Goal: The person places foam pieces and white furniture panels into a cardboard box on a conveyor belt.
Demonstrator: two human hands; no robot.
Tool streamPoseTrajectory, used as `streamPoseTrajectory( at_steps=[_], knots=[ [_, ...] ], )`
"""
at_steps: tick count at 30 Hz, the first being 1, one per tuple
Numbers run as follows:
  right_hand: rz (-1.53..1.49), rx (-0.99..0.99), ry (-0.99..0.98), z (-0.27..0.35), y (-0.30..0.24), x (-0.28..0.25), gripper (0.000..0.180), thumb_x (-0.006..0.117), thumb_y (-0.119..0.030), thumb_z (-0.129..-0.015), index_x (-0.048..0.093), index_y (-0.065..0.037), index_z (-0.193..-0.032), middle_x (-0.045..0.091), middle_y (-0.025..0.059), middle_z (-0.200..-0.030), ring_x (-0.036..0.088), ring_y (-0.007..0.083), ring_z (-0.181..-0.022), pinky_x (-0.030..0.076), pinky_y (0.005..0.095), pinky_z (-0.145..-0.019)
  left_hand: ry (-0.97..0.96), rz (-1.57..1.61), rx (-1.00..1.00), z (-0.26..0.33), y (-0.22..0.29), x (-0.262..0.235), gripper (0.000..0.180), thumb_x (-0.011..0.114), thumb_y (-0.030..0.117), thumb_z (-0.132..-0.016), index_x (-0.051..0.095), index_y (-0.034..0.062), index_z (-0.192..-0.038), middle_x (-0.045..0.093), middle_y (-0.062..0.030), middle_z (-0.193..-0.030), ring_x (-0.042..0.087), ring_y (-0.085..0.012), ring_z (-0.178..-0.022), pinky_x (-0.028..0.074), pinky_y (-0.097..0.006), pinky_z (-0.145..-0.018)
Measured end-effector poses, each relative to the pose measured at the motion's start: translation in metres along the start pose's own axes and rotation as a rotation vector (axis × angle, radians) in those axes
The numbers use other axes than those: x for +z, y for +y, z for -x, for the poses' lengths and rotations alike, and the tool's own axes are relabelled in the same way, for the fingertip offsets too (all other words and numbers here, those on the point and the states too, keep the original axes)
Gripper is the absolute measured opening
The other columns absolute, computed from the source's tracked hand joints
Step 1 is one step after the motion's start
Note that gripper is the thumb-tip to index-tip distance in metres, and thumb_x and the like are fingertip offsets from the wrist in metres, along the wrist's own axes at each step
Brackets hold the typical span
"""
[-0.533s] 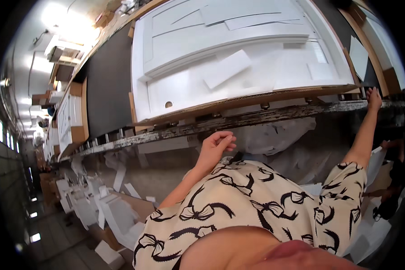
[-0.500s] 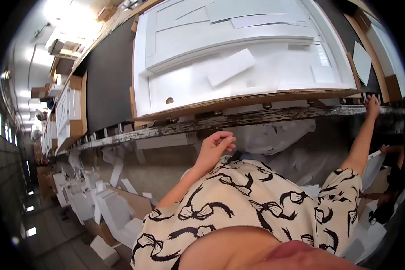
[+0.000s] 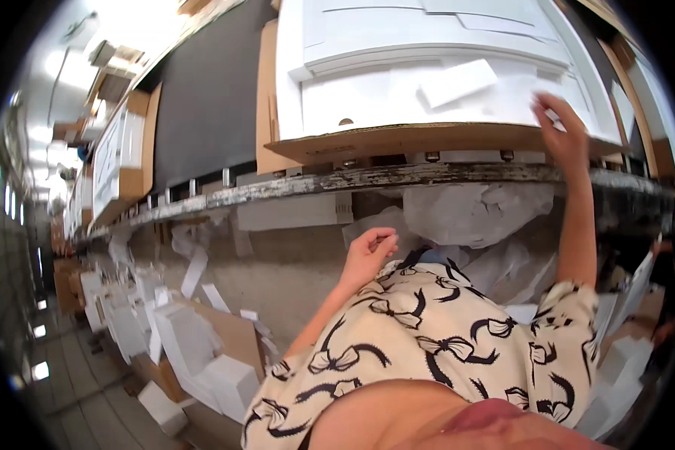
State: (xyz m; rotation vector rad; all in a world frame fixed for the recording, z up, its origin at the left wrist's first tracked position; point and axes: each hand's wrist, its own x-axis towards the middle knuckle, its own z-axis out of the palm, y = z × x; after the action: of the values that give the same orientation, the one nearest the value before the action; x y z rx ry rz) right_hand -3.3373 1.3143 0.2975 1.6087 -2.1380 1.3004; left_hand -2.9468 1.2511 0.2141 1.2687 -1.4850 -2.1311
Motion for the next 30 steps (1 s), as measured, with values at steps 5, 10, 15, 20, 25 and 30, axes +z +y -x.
streamPoseTrajectory(
  at_steps=[5, 10, 15, 20, 25, 30],
  knots=[
    [0.217, -0.356, -0.262, -0.058, -0.047, 0.093, 0.020, 0.062, -0.009, -0.080, 0.059, -0.004, -0.100, 0.059, 0.0100, -0.103, 0.055, 0.0283, -0.094, 0.047, 0.0354, -0.077, 0.152, -0.012, 0.039, 0.040, -0.034, -0.068, 0.023, 0.057, 0.012, -0.088, 0.057, -0.0031, -0.105, 0.063, -0.0106, -0.098, 0.060, -0.0136, -0.082, 0.049, -0.025, -0.073],
    [-0.395, -0.200, -0.131, -0.011, -0.224, 0.186, 0.016, 0.059, -0.004, -0.083, 0.060, -0.004, -0.098, 0.062, 0.0078, -0.091, 0.059, 0.0185, -0.075, 0.049, 0.0262, -0.062, 0.506, 0.202, 0.021, 0.086, -0.093, -0.168, 0.025, 0.057, 0.015, -0.089, 0.057, -0.0012, -0.107, 0.063, -0.0111, -0.097, 0.061, -0.0146, -0.080, 0.050, -0.025, -0.071],
    [-0.724, 0.020, -0.811, 0.143, -0.337, 0.288, 0.022, 0.059, -0.004, -0.081, 0.059, -0.002, -0.103, 0.061, 0.0132, -0.097, 0.059, 0.0237, -0.075, 0.049, 0.0294, -0.065, 0.658, 0.368, -0.024, 0.147, -0.152, -0.225, 0.024, 0.060, 0.019, -0.086, 0.059, 0.0011, -0.102, 0.063, -0.0064, -0.090, 0.059, -0.0131, -0.076, 0.048, -0.025, -0.067],
    [-0.402, -0.573, -1.533, 0.254, -0.380, 0.365, 0.032, 0.063, -0.020, -0.076, 0.058, -0.005, -0.104, 0.059, 0.0175, -0.097, 0.058, 0.0363, -0.085, 0.048, 0.0423, -0.073, 0.821, 0.407, -0.032, 0.238, -0.260, -0.277, 0.018, 0.060, 0.018, -0.086, 0.060, 0.0031, -0.096, 0.061, -0.0031, -0.079, 0.057, -0.0105, -0.068, 0.048, -0.024, -0.061],
    [-0.295, -0.653, -1.508, 0.265, -0.415, 0.440, 0.030, 0.063, -0.021, -0.076, 0.060, -0.007, -0.102, 0.063, 0.0171, -0.088, 0.060, 0.0350, -0.080, 0.049, 0.0415, -0.070, 1.188, 0.551, -0.046, 0.314, -0.294, -0.317, 0.017, 0.062, 0.017, -0.083, 0.061, 0.0022, -0.092, 0.060, -0.0018, -0.073, 0.056, -0.0090, -0.060, 0.046, -0.022, -0.054],
    [-0.149, -0.475, -1.555, 0.243, -0.417, 0.497, 0.029, 0.061, -0.021, -0.077, 0.061, -0.006, -0.101, 0.064, 0.0176, -0.090, 0.060, 0.0357, -0.084, 0.049, 0.0408, -0.074, 1.345, 0.722, -0.024, 0.321, -0.289, -0.362, 0.018, 0.062, 0.017, -0.083, 0.062, 0.0029, -0.093, 0.061, -0.0026, -0.076, 0.058, -0.0097, -0.063, 0.047, -0.022, -0.055]
  ],
)
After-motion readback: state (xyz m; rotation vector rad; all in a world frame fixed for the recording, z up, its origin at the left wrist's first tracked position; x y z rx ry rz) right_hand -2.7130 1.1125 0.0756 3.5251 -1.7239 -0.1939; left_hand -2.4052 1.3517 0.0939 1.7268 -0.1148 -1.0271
